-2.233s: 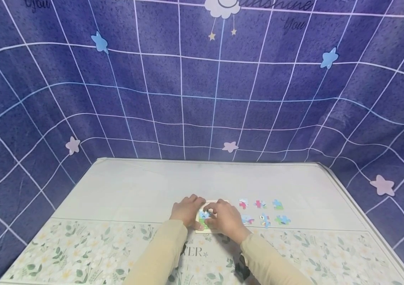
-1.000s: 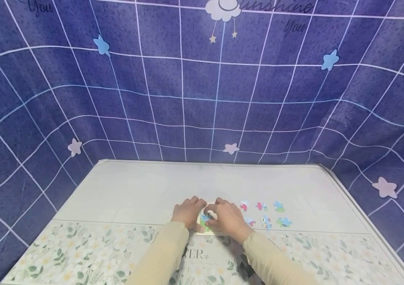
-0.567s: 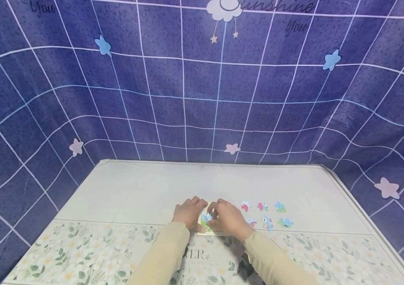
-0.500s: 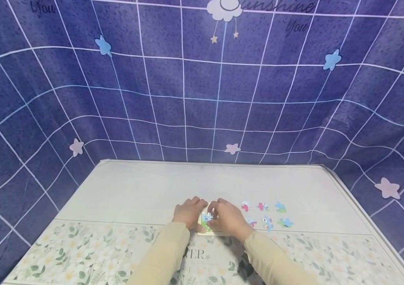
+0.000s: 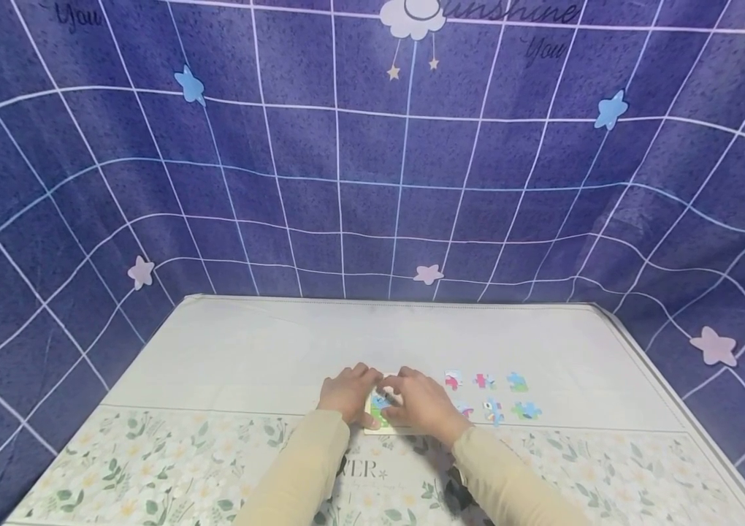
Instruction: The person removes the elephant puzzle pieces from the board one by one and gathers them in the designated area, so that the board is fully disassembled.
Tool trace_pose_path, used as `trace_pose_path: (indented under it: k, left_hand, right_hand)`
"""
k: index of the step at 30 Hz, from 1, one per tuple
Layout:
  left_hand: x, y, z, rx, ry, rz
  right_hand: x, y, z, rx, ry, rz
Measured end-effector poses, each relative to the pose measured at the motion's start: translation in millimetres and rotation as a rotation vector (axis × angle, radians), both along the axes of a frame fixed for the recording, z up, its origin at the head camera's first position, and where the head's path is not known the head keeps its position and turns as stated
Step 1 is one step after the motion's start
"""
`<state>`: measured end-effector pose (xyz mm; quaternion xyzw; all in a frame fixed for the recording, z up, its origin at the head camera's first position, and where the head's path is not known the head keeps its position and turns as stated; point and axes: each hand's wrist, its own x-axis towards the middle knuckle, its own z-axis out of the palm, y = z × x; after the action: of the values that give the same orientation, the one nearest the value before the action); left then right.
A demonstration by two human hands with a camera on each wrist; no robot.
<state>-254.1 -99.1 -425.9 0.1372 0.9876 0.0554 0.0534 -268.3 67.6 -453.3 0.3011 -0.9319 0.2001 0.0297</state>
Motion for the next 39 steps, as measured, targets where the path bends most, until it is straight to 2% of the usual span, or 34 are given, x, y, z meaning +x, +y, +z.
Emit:
trace_pose_path:
  k: [11, 22, 39]
  left_hand:
    - [1.4, -0.3, -0.4, -0.011, 0.000, -0.001]
    - [2.3, -0.1, -0.6, -0.039, 0.001, 0.009]
    - [3.5, 2.5, 4.4, -0.058, 0.002, 0.018]
  right_hand:
    - [-3.6, 1.7, 4.9, 0.025, -0.077, 0.032]
    - [-8.0, -0.3, 3.9, 0.019, -0.076, 0.054]
    - [-13.5, -3.2, 5.9, 0.079, 0.067, 0.098]
